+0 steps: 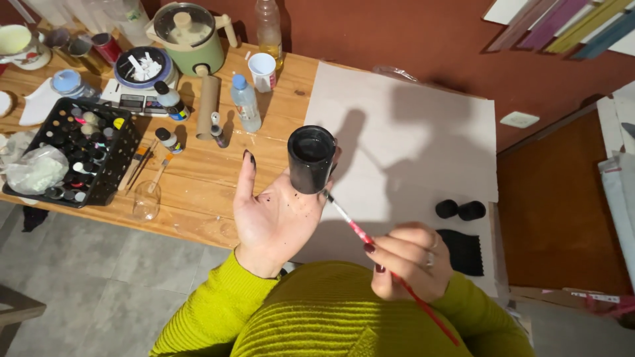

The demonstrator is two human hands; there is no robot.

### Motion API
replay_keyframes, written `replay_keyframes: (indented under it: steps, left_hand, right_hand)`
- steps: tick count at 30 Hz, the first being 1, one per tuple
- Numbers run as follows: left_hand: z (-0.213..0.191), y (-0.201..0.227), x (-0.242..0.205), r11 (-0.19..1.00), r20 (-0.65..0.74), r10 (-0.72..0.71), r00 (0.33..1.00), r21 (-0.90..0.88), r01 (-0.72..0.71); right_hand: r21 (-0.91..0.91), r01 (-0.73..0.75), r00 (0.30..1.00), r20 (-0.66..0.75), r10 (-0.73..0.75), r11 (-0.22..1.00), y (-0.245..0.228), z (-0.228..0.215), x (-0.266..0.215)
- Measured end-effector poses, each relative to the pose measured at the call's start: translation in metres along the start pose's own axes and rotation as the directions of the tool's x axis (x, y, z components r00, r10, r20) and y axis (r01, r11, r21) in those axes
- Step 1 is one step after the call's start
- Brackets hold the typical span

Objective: Painting small cylindrical candle holders and a tray base in a workshop setting.

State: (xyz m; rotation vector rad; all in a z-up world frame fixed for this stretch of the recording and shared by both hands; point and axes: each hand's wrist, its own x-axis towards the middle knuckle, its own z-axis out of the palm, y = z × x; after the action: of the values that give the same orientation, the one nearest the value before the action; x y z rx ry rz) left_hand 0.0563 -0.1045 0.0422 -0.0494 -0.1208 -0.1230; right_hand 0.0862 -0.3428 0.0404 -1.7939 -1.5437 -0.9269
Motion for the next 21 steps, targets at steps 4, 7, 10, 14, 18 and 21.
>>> replay_keyframes:
  steps: [4,7,10,14,18,21]
  left_hand:
    - [0.006,-0.002,-0.001,1.0,-0.022,-0.023,1.0,-0.022,0.022]
    - [0.005,-0.001,0.0,0.999,0.005,-0.01,1.0,-0.03,0.01]
    - [0.005,-0.004,-0.002,0.998,-0.018,-0.03,0.999,-0.062,0.029]
    - [0.003,-0.002,0.0,0.987,0.102,-0.078,0.992,-0.13,0.091]
    - [0.011,-0.006,-0.001,0.994,-0.015,-0.062,0.998,-0.088,0.061]
    - [0.006,-0.005,-0.003,0.981,0.009,-0.081,0.997,-0.178,0.081]
  right_hand:
    - [0.029,-0.06,0.998,0.036,0.058,0.998,-0.003,-0.001,0.013]
    - [0.047,-0.042,0.999,-0.017,0.043,0.998,0.002,0.001,0.005]
    - [0.021,-0.142,0.984,-0.105,0.143,0.99,-0.002,0.001,0.006]
    - [0.165,-0.13,0.98,-0.13,0.152,0.978,0.017,0.012,-0.023]
    - [0.142,-0.252,0.957,-0.107,0.268,0.957,0.004,0.004,-0.001]
    - [0.234,-0.222,0.961,-0.112,0.253,0.946,0.01,0.003,-0.007]
